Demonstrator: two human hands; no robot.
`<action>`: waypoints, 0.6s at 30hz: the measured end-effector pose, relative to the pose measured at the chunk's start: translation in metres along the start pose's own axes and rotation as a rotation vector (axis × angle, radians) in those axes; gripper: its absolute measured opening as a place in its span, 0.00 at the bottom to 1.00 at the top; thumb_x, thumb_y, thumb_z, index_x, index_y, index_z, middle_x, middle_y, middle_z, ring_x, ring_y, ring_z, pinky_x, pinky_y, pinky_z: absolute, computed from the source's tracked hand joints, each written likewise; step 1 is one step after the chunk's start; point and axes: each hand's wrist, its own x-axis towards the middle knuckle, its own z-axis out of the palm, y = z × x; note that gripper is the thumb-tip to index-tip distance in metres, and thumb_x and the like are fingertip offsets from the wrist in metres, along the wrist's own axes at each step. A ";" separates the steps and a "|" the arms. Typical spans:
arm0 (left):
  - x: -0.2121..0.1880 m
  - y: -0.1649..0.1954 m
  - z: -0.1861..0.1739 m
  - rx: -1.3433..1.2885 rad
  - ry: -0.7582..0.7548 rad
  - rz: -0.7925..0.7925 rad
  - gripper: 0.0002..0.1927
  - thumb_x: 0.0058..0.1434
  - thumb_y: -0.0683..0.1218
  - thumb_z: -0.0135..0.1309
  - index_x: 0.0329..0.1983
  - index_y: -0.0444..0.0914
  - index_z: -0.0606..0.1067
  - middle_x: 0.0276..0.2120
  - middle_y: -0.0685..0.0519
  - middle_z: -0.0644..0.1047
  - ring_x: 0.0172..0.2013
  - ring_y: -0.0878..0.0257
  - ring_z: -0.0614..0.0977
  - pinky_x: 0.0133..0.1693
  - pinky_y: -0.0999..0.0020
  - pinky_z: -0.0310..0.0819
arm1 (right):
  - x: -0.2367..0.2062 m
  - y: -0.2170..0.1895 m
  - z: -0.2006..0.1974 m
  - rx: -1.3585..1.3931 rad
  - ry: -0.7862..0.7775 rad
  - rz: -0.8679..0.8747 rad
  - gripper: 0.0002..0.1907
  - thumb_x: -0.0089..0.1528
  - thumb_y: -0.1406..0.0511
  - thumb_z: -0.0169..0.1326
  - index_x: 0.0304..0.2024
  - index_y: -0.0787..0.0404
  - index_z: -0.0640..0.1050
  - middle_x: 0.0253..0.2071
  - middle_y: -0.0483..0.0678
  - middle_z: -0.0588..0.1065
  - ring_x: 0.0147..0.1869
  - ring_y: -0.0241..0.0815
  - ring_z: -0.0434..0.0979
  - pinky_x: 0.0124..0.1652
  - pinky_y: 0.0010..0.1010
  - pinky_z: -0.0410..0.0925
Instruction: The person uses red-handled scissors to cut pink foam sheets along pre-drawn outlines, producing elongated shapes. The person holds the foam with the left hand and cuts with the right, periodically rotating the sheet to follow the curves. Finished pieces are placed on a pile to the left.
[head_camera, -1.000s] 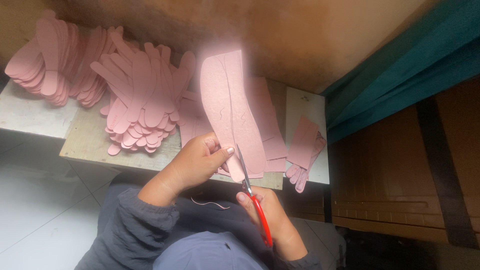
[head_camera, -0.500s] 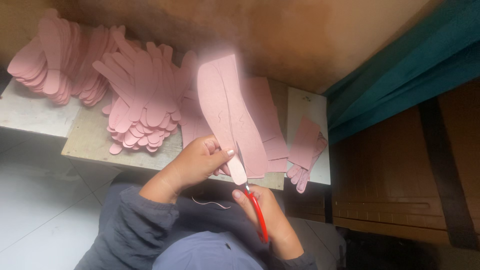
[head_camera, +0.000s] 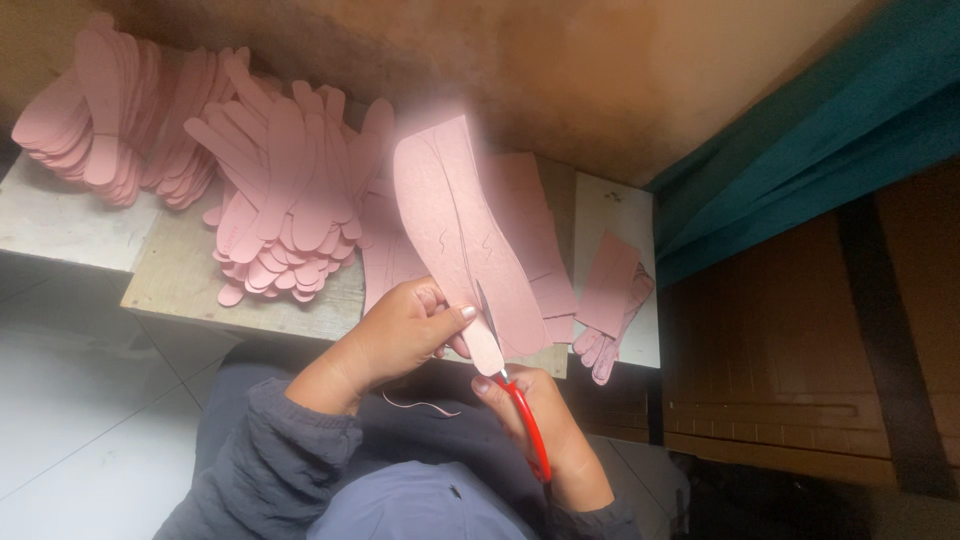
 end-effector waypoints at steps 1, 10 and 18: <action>0.000 0.000 0.001 0.001 0.000 -0.004 0.14 0.65 0.49 0.53 0.43 0.33 0.77 0.31 0.51 0.83 0.29 0.69 0.82 0.30 0.73 0.74 | 0.000 0.001 -0.001 0.004 0.000 -0.005 0.18 0.64 0.57 0.57 0.25 0.63 0.76 0.18 0.36 0.62 0.24 0.29 0.55 0.24 0.27 0.53; 0.001 -0.004 0.000 0.052 0.030 -0.043 0.15 0.66 0.50 0.53 0.41 0.32 0.77 0.29 0.50 0.83 0.28 0.68 0.83 0.30 0.73 0.76 | 0.002 0.002 -0.004 -0.083 0.010 -0.083 0.17 0.63 0.58 0.59 0.27 0.66 0.79 0.21 0.37 0.67 0.28 0.28 0.61 0.28 0.25 0.60; 0.006 -0.014 0.007 -0.036 0.130 -0.006 0.15 0.69 0.53 0.49 0.44 0.36 0.75 0.31 0.54 0.80 0.30 0.69 0.79 0.32 0.74 0.76 | 0.005 0.008 0.000 -0.111 0.069 -0.175 0.17 0.63 0.56 0.58 0.33 0.64 0.79 0.22 0.38 0.68 0.28 0.28 0.63 0.30 0.24 0.63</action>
